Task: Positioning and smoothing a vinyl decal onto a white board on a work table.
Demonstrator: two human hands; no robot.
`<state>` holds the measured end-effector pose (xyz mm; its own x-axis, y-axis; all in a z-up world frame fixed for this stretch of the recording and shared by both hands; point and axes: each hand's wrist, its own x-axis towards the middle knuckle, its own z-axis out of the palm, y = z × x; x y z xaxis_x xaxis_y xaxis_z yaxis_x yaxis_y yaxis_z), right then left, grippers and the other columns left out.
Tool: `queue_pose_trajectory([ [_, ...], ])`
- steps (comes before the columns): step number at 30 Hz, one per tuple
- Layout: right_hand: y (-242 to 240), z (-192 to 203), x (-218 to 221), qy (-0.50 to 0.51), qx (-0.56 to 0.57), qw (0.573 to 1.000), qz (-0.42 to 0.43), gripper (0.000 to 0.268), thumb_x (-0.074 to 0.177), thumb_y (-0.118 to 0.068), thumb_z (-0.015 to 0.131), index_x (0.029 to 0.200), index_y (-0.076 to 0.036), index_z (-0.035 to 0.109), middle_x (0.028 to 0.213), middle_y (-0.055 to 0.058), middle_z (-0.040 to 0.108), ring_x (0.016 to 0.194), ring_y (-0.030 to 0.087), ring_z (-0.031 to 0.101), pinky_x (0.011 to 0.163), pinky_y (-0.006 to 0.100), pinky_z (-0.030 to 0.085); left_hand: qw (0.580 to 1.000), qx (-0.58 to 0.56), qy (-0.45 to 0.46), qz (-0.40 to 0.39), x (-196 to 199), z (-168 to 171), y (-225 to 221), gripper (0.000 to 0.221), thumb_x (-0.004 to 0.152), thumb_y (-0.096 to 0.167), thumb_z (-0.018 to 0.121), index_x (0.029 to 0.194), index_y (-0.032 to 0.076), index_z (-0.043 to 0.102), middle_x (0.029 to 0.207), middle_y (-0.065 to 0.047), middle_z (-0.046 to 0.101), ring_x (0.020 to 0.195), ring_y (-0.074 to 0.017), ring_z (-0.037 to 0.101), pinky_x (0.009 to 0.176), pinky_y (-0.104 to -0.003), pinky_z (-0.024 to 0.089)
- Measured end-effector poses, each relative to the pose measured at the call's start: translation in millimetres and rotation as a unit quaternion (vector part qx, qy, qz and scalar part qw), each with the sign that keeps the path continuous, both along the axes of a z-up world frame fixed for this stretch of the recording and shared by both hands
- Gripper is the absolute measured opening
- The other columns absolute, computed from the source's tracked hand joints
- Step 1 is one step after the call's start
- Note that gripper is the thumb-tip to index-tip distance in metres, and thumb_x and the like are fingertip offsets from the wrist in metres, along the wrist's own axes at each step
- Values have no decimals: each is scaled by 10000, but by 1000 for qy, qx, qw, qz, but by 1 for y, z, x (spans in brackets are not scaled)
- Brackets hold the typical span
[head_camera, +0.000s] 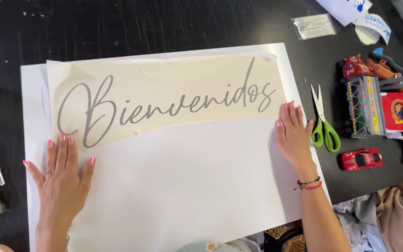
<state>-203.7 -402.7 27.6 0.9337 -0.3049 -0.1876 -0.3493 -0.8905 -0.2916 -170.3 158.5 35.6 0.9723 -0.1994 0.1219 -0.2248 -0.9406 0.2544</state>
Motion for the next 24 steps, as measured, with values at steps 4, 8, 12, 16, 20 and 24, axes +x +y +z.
queue_pose_trajectory([
  [4,-9,-25,-1,-93,-68,993,1,575,1106,-321,266,1652,-149,321,1739,70,247,1598,312,204,1211,696,86,999,9,39,36,-18,3,-4,804,1041,521,364,1653,4,297,1742,-183,264,1624,-365,163,1202,-737,56],
  [8,-13,-34,-4,-104,-94,990,10,591,1101,-317,298,1657,-121,333,1736,94,269,1600,314,201,1202,688,126,999,22,-30,14,-21,7,-8,776,1074,482,395,1651,-34,344,1732,-207,324,1603,-405,255,1222,-726,115],
  [12,-20,-53,-10,-151,-174,972,43,578,1113,-290,351,1657,-104,399,1708,143,382,1561,341,329,1131,716,241,998,35,-39,18,-16,-16,-1,761,1094,476,392,1654,-37,338,1739,-195,294,1612,-381,220,1239,-700,96],
  [16,8,-13,-4,-89,-74,993,5,611,1101,-302,244,1643,-42,354,1722,187,288,1573,379,226,1166,716,117,997,45,-58,26,-15,-13,-5,739,1097,470,433,1639,-28,361,1726,-177,315,1604,-361,245,1271,-629,117],
  [20,22,4,-4,-44,-42,998,-30,663,1088,-366,160,1664,-56,271,1742,171,205,1599,351,136,1211,667,39,996,47,-70,30,-15,-14,-6,770,1091,490,449,1631,-52,361,1719,-201,320,1604,-338,253,1286,-595,114],
  [24,19,1,-6,-61,-43,997,-23,641,1103,-354,178,1658,-55,296,1736,180,230,1595,357,154,1197,686,58,996,45,-73,38,-16,-14,-7,776,1087,490,464,1629,-54,355,1718,-211,310,1602,-340,261,1290,-586,113],
])
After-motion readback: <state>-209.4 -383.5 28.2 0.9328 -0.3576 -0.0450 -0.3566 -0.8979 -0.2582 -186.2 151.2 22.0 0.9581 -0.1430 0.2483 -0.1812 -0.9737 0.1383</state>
